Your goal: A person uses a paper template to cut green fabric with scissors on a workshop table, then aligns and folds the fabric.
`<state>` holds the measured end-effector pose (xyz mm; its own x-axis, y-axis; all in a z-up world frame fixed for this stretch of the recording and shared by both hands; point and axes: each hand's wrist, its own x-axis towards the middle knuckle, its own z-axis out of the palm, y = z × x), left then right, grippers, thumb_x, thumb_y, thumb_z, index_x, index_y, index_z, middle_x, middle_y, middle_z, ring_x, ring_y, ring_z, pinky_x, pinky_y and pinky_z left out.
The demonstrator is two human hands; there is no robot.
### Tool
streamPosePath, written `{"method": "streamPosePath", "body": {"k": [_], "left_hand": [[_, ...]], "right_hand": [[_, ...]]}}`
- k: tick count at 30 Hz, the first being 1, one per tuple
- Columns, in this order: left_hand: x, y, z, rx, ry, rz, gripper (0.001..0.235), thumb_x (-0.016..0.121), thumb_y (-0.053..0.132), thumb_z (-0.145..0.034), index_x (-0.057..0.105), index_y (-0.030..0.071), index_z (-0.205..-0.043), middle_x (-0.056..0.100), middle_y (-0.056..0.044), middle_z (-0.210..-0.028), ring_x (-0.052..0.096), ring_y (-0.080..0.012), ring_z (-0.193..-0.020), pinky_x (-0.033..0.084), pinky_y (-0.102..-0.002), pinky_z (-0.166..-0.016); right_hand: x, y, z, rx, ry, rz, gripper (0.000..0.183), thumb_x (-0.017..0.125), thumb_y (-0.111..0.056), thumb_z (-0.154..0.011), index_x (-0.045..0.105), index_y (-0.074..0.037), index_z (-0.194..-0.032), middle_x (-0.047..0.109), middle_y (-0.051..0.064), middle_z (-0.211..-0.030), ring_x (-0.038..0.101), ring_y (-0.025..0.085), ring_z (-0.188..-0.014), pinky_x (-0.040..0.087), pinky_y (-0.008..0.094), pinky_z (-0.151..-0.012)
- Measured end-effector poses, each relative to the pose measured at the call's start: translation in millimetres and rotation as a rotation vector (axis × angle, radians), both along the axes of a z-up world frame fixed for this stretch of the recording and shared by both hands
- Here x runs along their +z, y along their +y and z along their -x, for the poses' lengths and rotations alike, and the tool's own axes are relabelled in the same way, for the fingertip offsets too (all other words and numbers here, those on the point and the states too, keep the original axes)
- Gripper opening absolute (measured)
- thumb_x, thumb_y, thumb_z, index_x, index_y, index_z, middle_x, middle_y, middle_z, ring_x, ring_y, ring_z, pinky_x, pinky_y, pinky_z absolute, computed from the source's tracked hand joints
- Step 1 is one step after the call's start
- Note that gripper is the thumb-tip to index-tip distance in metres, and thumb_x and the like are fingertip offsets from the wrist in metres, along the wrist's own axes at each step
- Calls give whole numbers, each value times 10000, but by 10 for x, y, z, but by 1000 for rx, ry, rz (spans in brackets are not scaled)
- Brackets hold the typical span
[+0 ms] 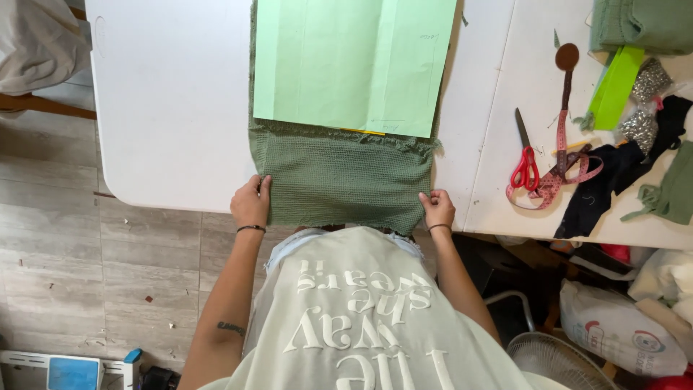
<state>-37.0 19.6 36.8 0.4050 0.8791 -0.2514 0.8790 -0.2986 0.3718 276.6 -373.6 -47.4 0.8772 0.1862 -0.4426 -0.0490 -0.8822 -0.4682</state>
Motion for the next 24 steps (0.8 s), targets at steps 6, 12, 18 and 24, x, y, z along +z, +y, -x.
{"method": "streamPosePath", "body": {"k": [6, 12, 18, 24], "left_hand": [[363, 51, -12, -14, -70, -206, 268, 598, 482, -1074, 642, 274, -911, 684, -26, -719, 724, -276, -750, 580, -415, -687], [-66, 163, -124, 193, -219, 75, 409, 790, 363, -884, 587, 167, -1180, 625, -112, -1149, 635, -382, -1119, 530, -537, -940], [-583, -71, -313, 14, 104, 394, 534, 731, 534, -844, 616, 138, -1183, 733, -213, -1062, 686, -437, -1091, 538, -555, -938], [-72, -1332, -938, -774, 10, 736, 267, 580, 310, -961, 681, 189, -1176, 738, -211, -1061, 682, -444, -1077, 539, -541, -972]], "right_hand": [[-179, -94, -9, -29, 11, -87, 444, 862, -547, -830, 682, -191, -1026, 747, 8, -862, 723, 252, -871, 546, 429, -827], [121, 121, 91, 14, 168, -91, 505, 828, -545, -860, 666, -152, -1134, 766, 38, -929, 733, 245, -883, 563, 410, -820], [249, 19, -461, 126, -99, 182, 357, 757, -428, -907, 672, -177, -1147, 756, 113, -1094, 705, 381, -1077, 567, 530, -912], [525, -108, -1217, 122, -671, 240, 447, 858, -230, -863, 622, -82, -1211, 593, 161, -1159, 642, 419, -1054, 526, 530, -920]]}}
